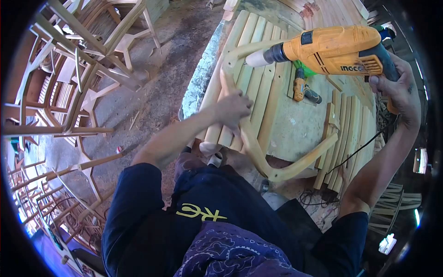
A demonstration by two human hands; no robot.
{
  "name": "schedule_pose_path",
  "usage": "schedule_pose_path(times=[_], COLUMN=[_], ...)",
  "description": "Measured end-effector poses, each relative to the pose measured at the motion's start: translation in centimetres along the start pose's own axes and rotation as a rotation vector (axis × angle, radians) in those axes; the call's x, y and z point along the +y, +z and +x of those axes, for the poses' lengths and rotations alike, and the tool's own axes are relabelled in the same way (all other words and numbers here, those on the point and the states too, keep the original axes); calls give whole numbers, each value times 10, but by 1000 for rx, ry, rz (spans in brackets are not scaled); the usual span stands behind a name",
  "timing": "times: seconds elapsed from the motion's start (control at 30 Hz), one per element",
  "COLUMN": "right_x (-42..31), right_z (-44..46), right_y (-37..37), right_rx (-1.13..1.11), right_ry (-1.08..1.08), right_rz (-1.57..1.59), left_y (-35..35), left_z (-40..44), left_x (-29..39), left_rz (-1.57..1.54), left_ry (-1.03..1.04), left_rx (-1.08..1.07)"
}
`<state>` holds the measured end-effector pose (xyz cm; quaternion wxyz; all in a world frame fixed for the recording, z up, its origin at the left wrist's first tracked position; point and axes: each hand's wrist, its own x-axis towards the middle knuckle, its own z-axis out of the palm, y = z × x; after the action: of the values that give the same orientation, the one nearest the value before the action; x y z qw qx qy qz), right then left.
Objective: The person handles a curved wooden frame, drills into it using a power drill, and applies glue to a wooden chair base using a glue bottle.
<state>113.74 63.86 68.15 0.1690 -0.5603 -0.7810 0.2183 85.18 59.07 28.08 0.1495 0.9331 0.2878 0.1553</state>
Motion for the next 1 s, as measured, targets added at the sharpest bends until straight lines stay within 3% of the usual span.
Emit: schedule_pose_path(times=[0.23,0.33,0.47,0.67,1.0], right_x=[-31,-22,-23,-32,-19], right_z=[25,39,41,54,55], right_y=[30,31,45,53,56], right_rx=[-54,-171,-77,-184,-220], right_ry=[169,154,164,219,185], right_rz=[-68,-71,-102,-84,-106], left_y=[7,12,9,53,33], left_z=[13,11,14,25,23], left_x=[28,27,29,42,44], left_rz=[-74,-86,-59,16,-94], left_ry=[28,25,34,54,34], left_rx=[-46,-56,-82,101,35])
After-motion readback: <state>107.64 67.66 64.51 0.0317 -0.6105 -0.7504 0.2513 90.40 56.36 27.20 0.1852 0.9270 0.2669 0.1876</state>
